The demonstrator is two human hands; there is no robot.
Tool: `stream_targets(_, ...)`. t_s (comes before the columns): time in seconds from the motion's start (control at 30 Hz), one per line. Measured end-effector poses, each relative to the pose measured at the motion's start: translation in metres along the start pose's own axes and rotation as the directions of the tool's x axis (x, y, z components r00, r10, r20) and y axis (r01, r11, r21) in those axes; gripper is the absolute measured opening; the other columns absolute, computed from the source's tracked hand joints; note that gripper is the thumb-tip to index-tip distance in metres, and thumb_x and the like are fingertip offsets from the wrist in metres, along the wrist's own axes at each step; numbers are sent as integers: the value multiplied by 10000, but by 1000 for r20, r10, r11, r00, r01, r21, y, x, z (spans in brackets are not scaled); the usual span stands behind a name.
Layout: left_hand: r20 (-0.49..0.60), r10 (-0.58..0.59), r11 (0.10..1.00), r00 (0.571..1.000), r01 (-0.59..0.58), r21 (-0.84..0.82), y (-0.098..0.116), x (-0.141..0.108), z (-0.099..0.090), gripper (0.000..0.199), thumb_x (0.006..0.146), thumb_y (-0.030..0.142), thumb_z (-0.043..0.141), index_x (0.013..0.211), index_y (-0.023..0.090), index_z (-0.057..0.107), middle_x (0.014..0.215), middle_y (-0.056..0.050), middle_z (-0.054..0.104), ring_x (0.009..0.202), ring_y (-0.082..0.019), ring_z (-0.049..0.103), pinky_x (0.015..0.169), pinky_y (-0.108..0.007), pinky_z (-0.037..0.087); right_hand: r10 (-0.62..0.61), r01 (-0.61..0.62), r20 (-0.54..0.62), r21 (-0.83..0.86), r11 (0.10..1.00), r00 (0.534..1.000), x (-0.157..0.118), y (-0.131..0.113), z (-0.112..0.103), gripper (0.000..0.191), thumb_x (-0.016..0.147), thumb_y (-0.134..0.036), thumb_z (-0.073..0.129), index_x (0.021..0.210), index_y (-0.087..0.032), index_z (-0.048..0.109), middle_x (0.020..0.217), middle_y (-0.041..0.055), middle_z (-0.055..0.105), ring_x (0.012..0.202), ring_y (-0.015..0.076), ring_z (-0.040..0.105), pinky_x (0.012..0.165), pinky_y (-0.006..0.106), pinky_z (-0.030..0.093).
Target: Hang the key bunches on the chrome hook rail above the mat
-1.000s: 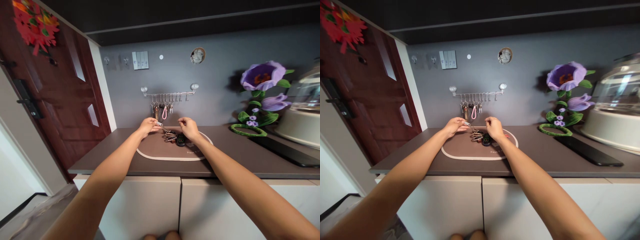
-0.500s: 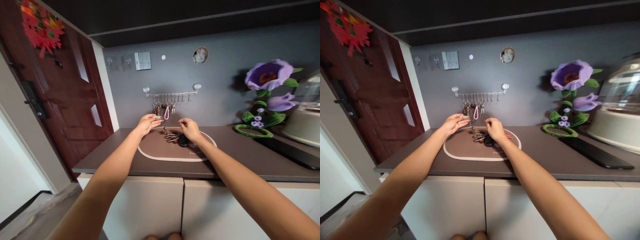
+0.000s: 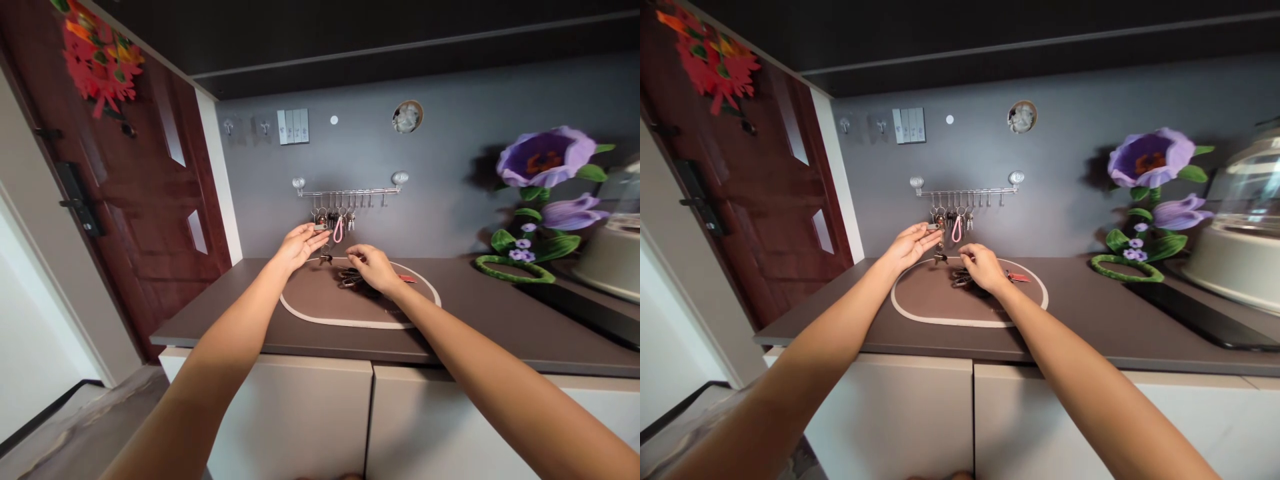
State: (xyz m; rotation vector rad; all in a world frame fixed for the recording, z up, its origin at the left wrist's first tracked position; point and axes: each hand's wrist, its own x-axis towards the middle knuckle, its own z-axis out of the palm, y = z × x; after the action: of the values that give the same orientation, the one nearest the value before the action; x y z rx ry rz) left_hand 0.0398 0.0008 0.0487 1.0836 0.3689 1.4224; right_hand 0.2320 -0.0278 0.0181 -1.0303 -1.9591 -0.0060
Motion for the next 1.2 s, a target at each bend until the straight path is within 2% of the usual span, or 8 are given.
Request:
stream_targets(0.2, 38, 17, 999, 999, -15, -47, 2, -4, 6, 69, 824, 84, 422, 857, 128, 464, 833, -73, 636, 926, -199, 606, 923, -424, 404, -23, 24, -18, 28, 999, 1000, 2, -6, 9, 208, 803, -248, 445, 920, -181, 603, 912, 63, 630, 843, 164, 560, 768, 299, 420)
stream_targets(0.37, 128, 5, 999, 992, 0, -39, 0, -7, 10, 65, 829, 104, 426, 868, 130, 470, 820, -63, 639, 900, -194, 616, 915, -421, 412, -6, 8, -20, 100, 995, 1000, 2, -11, 12, 259, 814, -320, 431, 961, -176, 588, 947, 66, 613, 866, 162, 545, 771, 293, 411)
stream_targets(0.5, 176, 4, 999, 984, 3, -39, -2, -9, 12, 57, 825, 108, 439, 862, 132, 475, 805, -53, 641, 892, -195, 619, 908, -414, 420, -7, 8, -3, 175, 984, 1000, 2, -11, 14, 268, 813, -363, 425, 933, -192, 593, 913, 49, 608, 846, 152, 542, 761, 284, 409)
stream_targets(0.9, 218, -21, 1000, 976, 25, -16, -4, -13, 16, 63, 818, 109, 455, 862, 137, 492, 830, -47, 637, 892, -177, 618, 934, -409, 397, 39, -44, 23, 325, 945, 999, 0, -7, 19, 277, 765, -420, 466, 807, -181, 600, 789, 23, 600, 708, 127, 528, 701, 271, 415)
stream_targets(1.03, 143, 32, 998, 989, -25, -50, -3, -9, 14, 68, 827, 105, 432, 853, 133, 488, 811, -49, 635, 880, -175, 621, 918, -409, 411, 95, -81, -20, 370, 925, 995, 2, -6, 16, 295, 756, -433, 470, 801, -171, 598, 753, 21, 599, 667, 121, 517, 663, 257, 412)
stream_targets(1.2, -77, 38, 996, 996, -44, -74, -3, -3, 11, 84, 824, 78, 415, 833, 134, 478, 743, -46, 623, 839, -156, 625, 896, -403, 429, 160, -102, -98, 438, 893, 982, 4, -8, 10, 299, 745, -447, 479, 785, -164, 567, 737, 18, 592, 661, 121, 515, 653, 248, 410)
